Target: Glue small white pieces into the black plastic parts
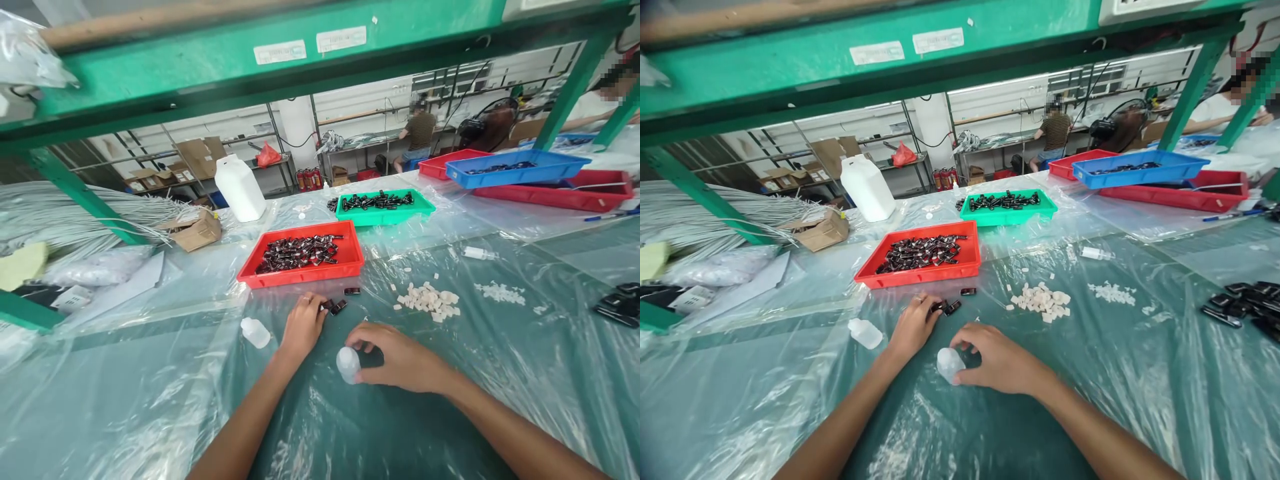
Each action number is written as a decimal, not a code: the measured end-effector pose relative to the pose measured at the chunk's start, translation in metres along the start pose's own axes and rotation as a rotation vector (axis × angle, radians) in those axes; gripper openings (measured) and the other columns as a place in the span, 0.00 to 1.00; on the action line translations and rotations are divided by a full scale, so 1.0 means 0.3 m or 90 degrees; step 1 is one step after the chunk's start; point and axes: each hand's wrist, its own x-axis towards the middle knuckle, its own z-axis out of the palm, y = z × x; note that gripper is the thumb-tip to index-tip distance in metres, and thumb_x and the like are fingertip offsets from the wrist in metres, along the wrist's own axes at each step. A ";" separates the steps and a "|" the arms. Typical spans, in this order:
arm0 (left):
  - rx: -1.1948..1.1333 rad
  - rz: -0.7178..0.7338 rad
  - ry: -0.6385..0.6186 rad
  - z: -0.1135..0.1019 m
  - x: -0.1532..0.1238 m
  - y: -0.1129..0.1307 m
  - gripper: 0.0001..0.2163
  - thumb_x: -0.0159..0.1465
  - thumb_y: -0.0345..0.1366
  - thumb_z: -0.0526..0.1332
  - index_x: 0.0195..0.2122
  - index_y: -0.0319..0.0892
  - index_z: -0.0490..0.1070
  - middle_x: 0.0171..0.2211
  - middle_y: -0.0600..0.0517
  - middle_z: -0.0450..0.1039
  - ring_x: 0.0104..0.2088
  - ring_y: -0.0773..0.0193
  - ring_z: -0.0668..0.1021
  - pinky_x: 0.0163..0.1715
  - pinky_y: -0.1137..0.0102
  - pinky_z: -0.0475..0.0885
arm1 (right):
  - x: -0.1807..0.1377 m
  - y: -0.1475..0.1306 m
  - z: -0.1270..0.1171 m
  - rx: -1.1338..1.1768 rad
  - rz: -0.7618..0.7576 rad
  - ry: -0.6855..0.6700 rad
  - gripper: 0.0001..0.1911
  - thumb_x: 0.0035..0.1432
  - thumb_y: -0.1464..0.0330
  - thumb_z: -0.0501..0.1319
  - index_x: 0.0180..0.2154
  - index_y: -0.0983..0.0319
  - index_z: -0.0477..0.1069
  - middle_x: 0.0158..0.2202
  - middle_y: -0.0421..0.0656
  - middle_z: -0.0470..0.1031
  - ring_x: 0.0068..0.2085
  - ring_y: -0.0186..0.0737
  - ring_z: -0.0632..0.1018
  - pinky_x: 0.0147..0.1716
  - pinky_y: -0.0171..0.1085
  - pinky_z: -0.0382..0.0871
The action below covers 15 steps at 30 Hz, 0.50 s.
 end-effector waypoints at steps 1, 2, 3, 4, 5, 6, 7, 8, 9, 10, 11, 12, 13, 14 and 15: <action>-0.019 0.003 0.002 -0.009 -0.014 0.001 0.11 0.71 0.39 0.64 0.49 0.39 0.74 0.48 0.46 0.77 0.47 0.57 0.80 0.48 0.56 0.78 | 0.004 -0.006 0.011 0.012 0.005 0.006 0.17 0.52 0.69 0.73 0.45 0.58 0.77 0.44 0.42 0.80 0.45 0.44 0.80 0.44 0.40 0.77; -0.042 0.004 0.007 -0.021 -0.031 0.005 0.11 0.71 0.40 0.63 0.49 0.38 0.74 0.45 0.48 0.77 0.43 0.58 0.81 0.45 0.58 0.79 | 0.007 -0.013 0.016 0.028 0.007 0.009 0.17 0.52 0.70 0.72 0.45 0.58 0.77 0.45 0.42 0.80 0.47 0.45 0.81 0.47 0.42 0.76; -0.068 0.006 0.013 -0.033 -0.053 0.012 0.10 0.71 0.40 0.63 0.48 0.38 0.74 0.42 0.49 0.77 0.39 0.61 0.81 0.42 0.61 0.79 | 0.010 -0.020 0.015 0.047 0.007 0.010 0.17 0.52 0.71 0.72 0.45 0.58 0.76 0.45 0.41 0.81 0.48 0.45 0.81 0.49 0.42 0.76; -0.097 0.008 0.020 -0.045 -0.079 0.022 0.10 0.72 0.39 0.63 0.46 0.38 0.73 0.39 0.50 0.77 0.36 0.63 0.81 0.39 0.63 0.80 | 0.011 -0.029 0.009 0.065 0.004 0.011 0.17 0.53 0.71 0.72 0.45 0.58 0.75 0.45 0.40 0.81 0.49 0.44 0.81 0.51 0.41 0.76; -0.128 0.014 0.029 -0.056 -0.110 0.032 0.09 0.72 0.39 0.62 0.45 0.38 0.73 0.38 0.51 0.77 0.34 0.64 0.80 0.37 0.65 0.80 | 0.010 -0.037 -0.002 0.081 -0.002 0.015 0.16 0.55 0.70 0.71 0.45 0.57 0.74 0.45 0.39 0.81 0.49 0.42 0.82 0.52 0.40 0.75; -0.160 0.022 0.038 -0.065 -0.142 0.043 0.08 0.72 0.38 0.62 0.43 0.38 0.72 0.38 0.51 0.77 0.34 0.64 0.81 0.36 0.66 0.80 | 0.008 -0.046 -0.015 0.090 -0.009 0.020 0.15 0.56 0.69 0.70 0.45 0.57 0.73 0.45 0.38 0.81 0.49 0.41 0.82 0.52 0.39 0.75; -0.191 0.033 0.048 -0.073 -0.173 0.053 0.06 0.72 0.37 0.61 0.42 0.39 0.71 0.38 0.51 0.77 0.35 0.64 0.81 0.35 0.67 0.80 | 0.004 -0.054 -0.029 0.091 -0.016 0.028 0.14 0.58 0.68 0.69 0.46 0.57 0.72 0.46 0.38 0.80 0.49 0.40 0.82 0.52 0.38 0.75; -0.219 0.043 0.055 -0.079 -0.201 0.062 0.05 0.72 0.36 0.61 0.41 0.41 0.70 0.37 0.52 0.78 0.33 0.65 0.81 0.31 0.71 0.79 | -0.001 -0.060 -0.041 0.084 -0.022 0.038 0.13 0.60 0.67 0.68 0.47 0.56 0.72 0.46 0.38 0.79 0.48 0.39 0.81 0.50 0.37 0.75; -0.244 0.052 0.063 -0.085 -0.224 0.070 0.04 0.72 0.36 0.61 0.41 0.42 0.69 0.37 0.53 0.78 0.31 0.67 0.81 0.29 0.73 0.79 | -0.006 -0.066 -0.052 0.073 -0.025 0.048 0.13 0.61 0.66 0.67 0.48 0.55 0.72 0.47 0.38 0.79 0.47 0.38 0.80 0.49 0.37 0.74; -0.265 0.062 0.073 -0.091 -0.241 0.075 0.03 0.72 0.36 0.61 0.41 0.44 0.69 0.36 0.55 0.78 0.29 0.68 0.80 0.27 0.75 0.78 | -0.011 -0.070 -0.059 0.055 -0.029 0.060 0.14 0.62 0.66 0.67 0.50 0.53 0.72 0.48 0.38 0.78 0.47 0.38 0.80 0.48 0.37 0.73; -0.281 0.070 0.086 -0.095 -0.253 0.079 0.02 0.71 0.35 0.62 0.42 0.45 0.70 0.36 0.56 0.78 0.27 0.70 0.80 0.27 0.76 0.78 | -0.015 -0.073 -0.065 0.031 -0.035 0.073 0.15 0.62 0.66 0.67 0.51 0.51 0.72 0.50 0.38 0.77 0.48 0.38 0.79 0.47 0.37 0.72; -0.293 0.078 0.102 -0.100 -0.260 0.082 0.02 0.71 0.34 0.63 0.43 0.47 0.70 0.36 0.57 0.78 0.27 0.71 0.80 0.28 0.77 0.78 | -0.018 -0.074 -0.068 0.004 -0.043 0.086 0.16 0.63 0.66 0.66 0.52 0.50 0.72 0.51 0.38 0.76 0.49 0.38 0.78 0.45 0.36 0.71; -0.302 0.086 0.120 -0.104 -0.263 0.083 0.03 0.70 0.33 0.63 0.43 0.48 0.70 0.36 0.58 0.78 0.26 0.72 0.79 0.29 0.78 0.78 | -0.020 -0.075 -0.069 -0.026 -0.055 0.098 0.17 0.63 0.66 0.66 0.53 0.48 0.72 0.52 0.37 0.76 0.49 0.38 0.78 0.44 0.35 0.71; -0.309 0.094 0.138 -0.107 -0.264 0.084 0.05 0.70 0.32 0.64 0.44 0.48 0.71 0.36 0.58 0.78 0.26 0.73 0.79 0.29 0.79 0.77 | -0.021 -0.075 -0.069 -0.055 -0.068 0.108 0.18 0.63 0.66 0.66 0.53 0.47 0.71 0.53 0.36 0.76 0.50 0.37 0.78 0.44 0.34 0.71; -0.313 0.105 0.155 -0.110 -0.264 0.086 0.06 0.70 0.31 0.64 0.45 0.49 0.71 0.36 0.58 0.78 0.27 0.73 0.79 0.30 0.79 0.77 | -0.021 -0.076 -0.067 -0.083 -0.078 0.116 0.18 0.64 0.66 0.66 0.54 0.46 0.70 0.53 0.35 0.76 0.50 0.36 0.78 0.43 0.34 0.71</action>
